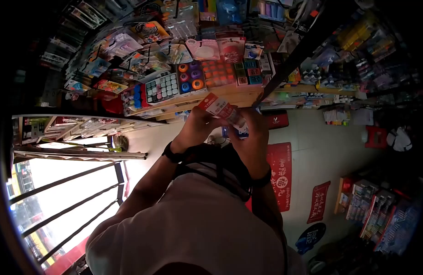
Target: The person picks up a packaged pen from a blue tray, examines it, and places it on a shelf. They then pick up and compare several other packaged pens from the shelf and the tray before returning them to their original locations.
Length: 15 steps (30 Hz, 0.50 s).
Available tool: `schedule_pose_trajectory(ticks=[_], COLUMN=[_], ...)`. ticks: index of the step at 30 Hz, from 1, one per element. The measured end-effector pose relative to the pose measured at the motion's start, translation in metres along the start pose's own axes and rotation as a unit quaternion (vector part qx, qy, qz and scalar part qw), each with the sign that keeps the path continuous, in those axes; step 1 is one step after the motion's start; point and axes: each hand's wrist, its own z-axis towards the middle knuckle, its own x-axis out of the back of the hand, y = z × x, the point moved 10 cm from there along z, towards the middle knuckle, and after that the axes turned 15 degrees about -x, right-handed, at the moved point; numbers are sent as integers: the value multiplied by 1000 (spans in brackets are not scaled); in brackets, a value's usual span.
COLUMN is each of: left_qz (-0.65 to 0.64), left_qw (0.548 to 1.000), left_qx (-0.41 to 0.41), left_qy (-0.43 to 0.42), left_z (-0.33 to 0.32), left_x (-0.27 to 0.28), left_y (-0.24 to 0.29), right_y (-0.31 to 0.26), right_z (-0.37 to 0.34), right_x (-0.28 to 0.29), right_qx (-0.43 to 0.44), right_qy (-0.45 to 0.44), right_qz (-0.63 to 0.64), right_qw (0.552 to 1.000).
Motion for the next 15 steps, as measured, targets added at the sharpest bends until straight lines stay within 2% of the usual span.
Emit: schedule_pose_trajectory(ticks=[1, 3, 8, 10, 11, 13, 15], left_qz=[-2, -27, -38, -28, -32, -26, -21], left_qw=[1000, 999, 998, 997, 997, 998, 998], left_qx=[-9, 24, -8, 56, 55, -6, -21], left_qy=[14, 1, -42, -41, -43, -48, -62], left_z=[0, -4, 5, 8, 11, 25, 34], left_x=[6, 8, 9, 9, 6, 2, -5], left_y=[3, -4, 7, -1, -1, 10, 10], right_y=[0, -17, -20, -14, -4, 11, 19], right_z=[1, 2, 5, 7, 7, 8, 9], right_x=[-1, 3, 8, 12, 12, 12, 18], right_qx=[-22, -7, -41, -59, -87, -117, -108], right_qy=[-23, -48, -94, -102, -118, -126, -101], right_qz=[39, 54, 98, 115, 126, 133, 158], right_qw=[999, 997, 990, 986, 981, 976, 976])
